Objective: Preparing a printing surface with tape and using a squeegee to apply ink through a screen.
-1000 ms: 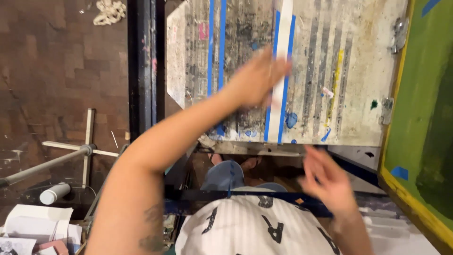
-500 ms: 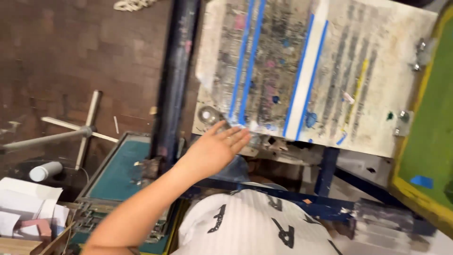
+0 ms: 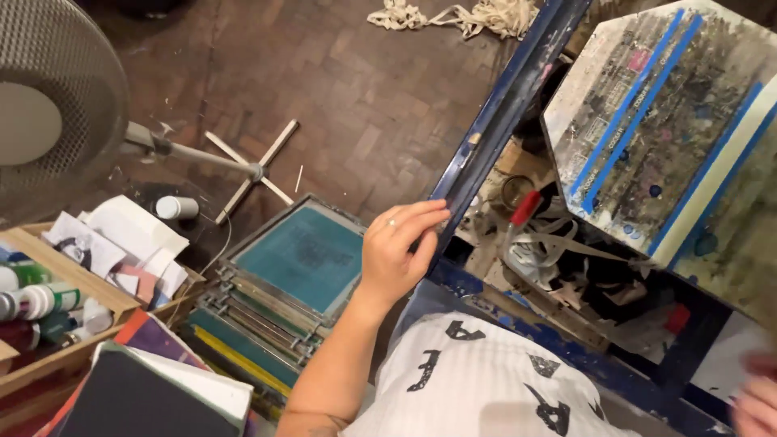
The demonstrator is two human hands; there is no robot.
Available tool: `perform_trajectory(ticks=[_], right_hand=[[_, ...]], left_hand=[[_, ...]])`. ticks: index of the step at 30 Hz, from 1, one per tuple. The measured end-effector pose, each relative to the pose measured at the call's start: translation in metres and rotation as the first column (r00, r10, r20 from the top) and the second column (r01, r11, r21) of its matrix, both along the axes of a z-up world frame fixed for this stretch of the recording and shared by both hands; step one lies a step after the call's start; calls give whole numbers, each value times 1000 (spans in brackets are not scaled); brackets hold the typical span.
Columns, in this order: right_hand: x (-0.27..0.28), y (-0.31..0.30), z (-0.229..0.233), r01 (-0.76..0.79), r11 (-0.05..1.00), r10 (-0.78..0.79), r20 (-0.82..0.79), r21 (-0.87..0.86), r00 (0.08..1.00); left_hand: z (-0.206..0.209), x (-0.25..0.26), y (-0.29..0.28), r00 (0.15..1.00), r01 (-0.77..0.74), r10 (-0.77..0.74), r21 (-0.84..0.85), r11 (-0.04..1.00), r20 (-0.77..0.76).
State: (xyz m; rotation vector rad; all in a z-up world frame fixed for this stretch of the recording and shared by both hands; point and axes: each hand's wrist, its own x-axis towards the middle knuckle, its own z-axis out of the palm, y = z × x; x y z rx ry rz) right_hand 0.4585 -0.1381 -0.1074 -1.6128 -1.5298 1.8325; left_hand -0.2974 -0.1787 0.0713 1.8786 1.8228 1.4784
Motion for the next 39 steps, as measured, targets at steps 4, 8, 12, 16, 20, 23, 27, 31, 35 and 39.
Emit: perform_trajectory(ticks=[4, 8, 12, 16, 20, 23, 27, 31, 35, 39], right_hand=[[-320, -14, 181, 262, 585, -810, -533, -768, 244], [-326, -4, 99, 500, 485, -861, -292, -718, 417], [-345, -2, 91, 543, 407, -910, -270, -735, 316], [-346, 0, 90, 556, 371, -927, -262, -744, 268], [-338, -5, 130, 649, 281, -958, -168, -707, 231], [-297, -37, 137, 563, 564, -822, -345, -604, 453], [-219, -112, 150, 778, 405, -779, -265, 481, 569], [-151, -166, 149, 682, -231, -967, -242, 694, -82], [-90, -198, 72, 896, -443, -884, -182, 32, -431], [-80, -193, 45, 918, -395, -881, -305, 48, -363]], left_hand=[[11, -7, -22, 994, 12, -19, 62, 998, 106], [11, 1, -24, 989, 103, -106, 30, 994, 103], [16, 31, -6, 978, 202, -202, -7, 979, 51], [29, 76, 19, 959, 280, -281, -35, 959, -27], [46, 130, 41, 914, 403, -402, 5, 915, -52], [48, 167, 50, 877, 480, -478, 39, 876, -56], [42, 208, 60, 856, 516, -516, 6, 856, -44], [31, 238, 73, 827, 555, -556, -38, 831, -82], [38, 269, 90, 802, 591, -592, -38, 806, -83], [48, 280, 111, 780, 619, -615, -2, 785, -118]])
